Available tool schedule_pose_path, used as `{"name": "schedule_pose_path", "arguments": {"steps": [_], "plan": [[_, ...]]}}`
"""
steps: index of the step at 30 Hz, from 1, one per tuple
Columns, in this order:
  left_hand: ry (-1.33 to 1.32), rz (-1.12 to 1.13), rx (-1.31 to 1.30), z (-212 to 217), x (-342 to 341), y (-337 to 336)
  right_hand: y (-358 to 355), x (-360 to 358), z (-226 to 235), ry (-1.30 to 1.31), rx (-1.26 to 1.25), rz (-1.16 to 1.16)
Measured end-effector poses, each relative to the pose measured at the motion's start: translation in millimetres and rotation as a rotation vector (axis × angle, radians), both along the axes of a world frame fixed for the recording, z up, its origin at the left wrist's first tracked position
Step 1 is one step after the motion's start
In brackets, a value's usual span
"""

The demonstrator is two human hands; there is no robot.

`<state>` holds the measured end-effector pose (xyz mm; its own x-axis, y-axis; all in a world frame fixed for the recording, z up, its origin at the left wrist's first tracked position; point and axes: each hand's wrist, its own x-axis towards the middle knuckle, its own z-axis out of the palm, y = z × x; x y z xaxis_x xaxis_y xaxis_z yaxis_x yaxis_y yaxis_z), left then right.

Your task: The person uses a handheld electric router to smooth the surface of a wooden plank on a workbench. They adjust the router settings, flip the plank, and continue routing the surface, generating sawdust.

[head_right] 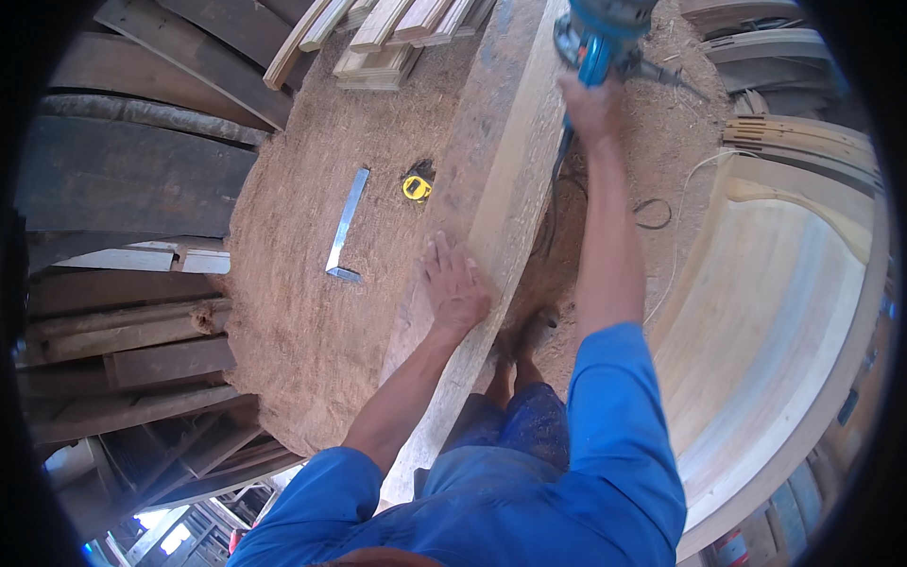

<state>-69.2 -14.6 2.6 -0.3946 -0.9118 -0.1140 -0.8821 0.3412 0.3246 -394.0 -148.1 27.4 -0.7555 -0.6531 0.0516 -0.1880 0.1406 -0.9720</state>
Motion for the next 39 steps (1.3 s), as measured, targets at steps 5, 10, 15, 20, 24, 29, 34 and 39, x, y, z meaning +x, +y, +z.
{"name": "schedule_pose_path", "arguments": {"steps": [5, 10, 15, 20, 24, 29, 34, 39], "plan": [[-0.023, -0.037, -0.043, -1.0, 1.7, -0.5, -27.1, -35.2, 4.1, -0.060, -0.086, 0.007], [-0.027, -0.030, -0.037, -1.7, 4.4, 0.3, 5.4, -0.8, -3.1, -0.041, -0.020, -0.009], [-0.051, -0.013, -0.044, -6.7, 2.0, 0.1, 80.5, 66.1, 0.1, -0.075, -0.012, 0.047], [-0.036, -0.018, 0.000, -7.3, 2.4, -4.8, 172.3, 163.2, 23.5, -0.123, -0.056, 0.098], [0.073, -0.056, 0.095, -5.8, 25.6, -2.0, 249.5, 243.7, 27.6, -0.234, -0.028, 0.162], [0.112, -0.047, 0.053, -15.3, 93.0, 61.2, 330.5, 330.7, 33.4, -0.252, 0.011, 0.177], [0.020, -0.003, 0.089, -7.3, 111.8, 87.0, 351.4, 377.4, 25.2, -0.218, -0.009, 0.155], [-0.008, 0.030, 0.091, -5.6, 107.2, 90.0, 328.0, 373.0, 27.9, -0.169, -0.022, 0.090]]}}
